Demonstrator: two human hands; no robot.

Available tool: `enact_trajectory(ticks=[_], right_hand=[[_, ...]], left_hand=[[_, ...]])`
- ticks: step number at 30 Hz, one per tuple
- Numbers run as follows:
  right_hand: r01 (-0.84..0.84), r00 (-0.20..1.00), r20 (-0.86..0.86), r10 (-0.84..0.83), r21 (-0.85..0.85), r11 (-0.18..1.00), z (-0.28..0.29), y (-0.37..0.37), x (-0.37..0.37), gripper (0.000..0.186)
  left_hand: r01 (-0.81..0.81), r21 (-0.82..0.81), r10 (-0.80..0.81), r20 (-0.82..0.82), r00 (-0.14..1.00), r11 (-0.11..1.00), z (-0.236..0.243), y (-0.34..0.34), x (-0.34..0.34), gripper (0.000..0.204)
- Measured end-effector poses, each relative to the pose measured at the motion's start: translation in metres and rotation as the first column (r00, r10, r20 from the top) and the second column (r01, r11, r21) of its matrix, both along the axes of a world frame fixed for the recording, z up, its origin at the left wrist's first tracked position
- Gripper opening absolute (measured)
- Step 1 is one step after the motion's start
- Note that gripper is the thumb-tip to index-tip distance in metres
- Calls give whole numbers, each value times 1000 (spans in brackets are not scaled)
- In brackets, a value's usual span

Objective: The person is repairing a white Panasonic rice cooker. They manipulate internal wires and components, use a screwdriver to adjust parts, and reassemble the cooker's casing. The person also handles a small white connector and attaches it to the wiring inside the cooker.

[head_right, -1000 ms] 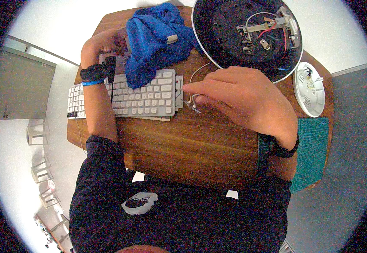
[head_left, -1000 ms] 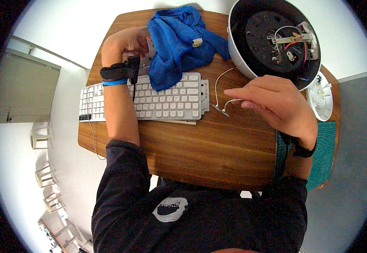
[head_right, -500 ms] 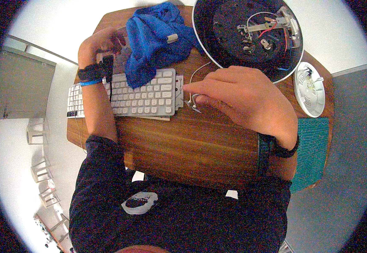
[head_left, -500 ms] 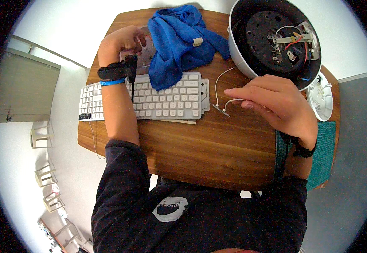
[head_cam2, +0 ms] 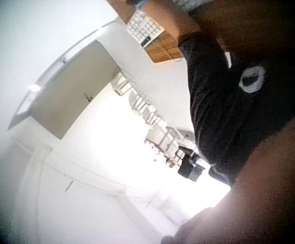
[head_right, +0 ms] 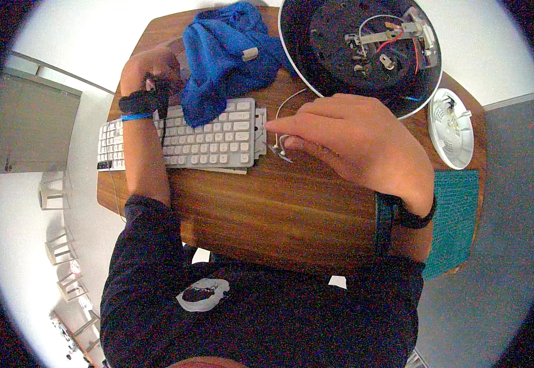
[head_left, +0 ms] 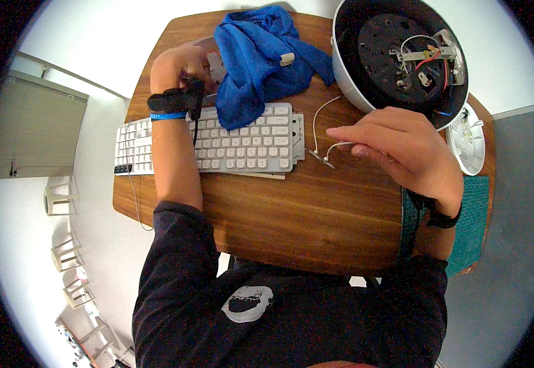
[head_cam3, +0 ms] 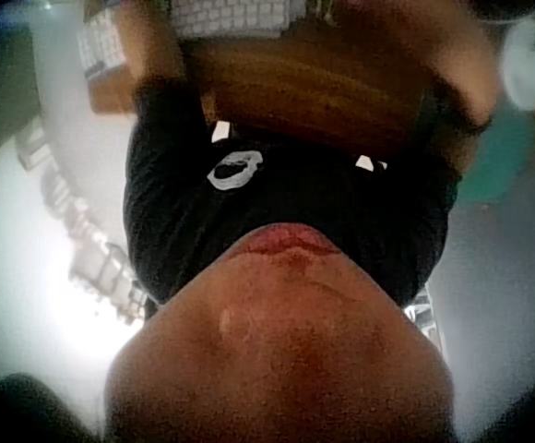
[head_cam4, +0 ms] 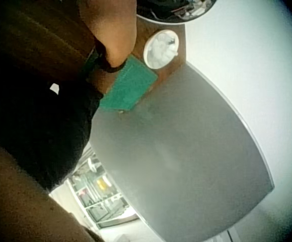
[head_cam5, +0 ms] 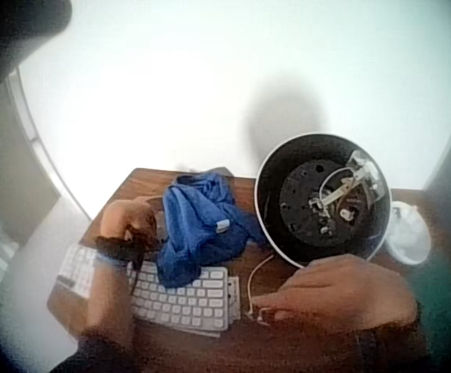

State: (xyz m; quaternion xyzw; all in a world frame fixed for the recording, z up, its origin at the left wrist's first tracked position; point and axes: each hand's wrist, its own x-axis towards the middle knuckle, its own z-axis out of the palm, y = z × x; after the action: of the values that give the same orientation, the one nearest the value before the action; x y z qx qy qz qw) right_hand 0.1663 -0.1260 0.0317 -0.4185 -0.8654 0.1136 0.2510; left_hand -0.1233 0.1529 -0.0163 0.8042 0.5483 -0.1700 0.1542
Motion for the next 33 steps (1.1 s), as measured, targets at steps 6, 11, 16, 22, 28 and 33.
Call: enact_trajectory(ticks=[6, 11, 16, 22, 28, 33], right_hand=[[-12, 1000, -9, 12, -9, 1000, 0, 2, -1, 28], [-13, 1000, -17, 13, -7, 1000, 1, 1, -1, 28], [-18, 1000, 0, 18, -10, 1000, 2, 2, -2, 28], [-10, 1000, 9, 10, -21, 1000, 3, 1, -3, 28], [-3, 1000, 11, 3, -30, 1000, 3, 1, -2, 29], [-4, 1000, 12, 5, -27, 1000, 2, 1, -2, 28]], left_hand=[[-38, 180, 37, 12, 999, 983, -12, -7, -4, 37], [71, 400, -138, 142, 980, 914, -31, -10, -26, 30], [19, 13, -22, 200, 980, 1000, -10, 25, -43, 20], [-186, 63, 155, 330, 931, 981, -20, 39, -28, 15], [-116, -24, 117, 339, 934, 993, -37, 56, -27, 16], [-40, 156, 17, 147, 989, 987, -21, 26, -16, 16]])
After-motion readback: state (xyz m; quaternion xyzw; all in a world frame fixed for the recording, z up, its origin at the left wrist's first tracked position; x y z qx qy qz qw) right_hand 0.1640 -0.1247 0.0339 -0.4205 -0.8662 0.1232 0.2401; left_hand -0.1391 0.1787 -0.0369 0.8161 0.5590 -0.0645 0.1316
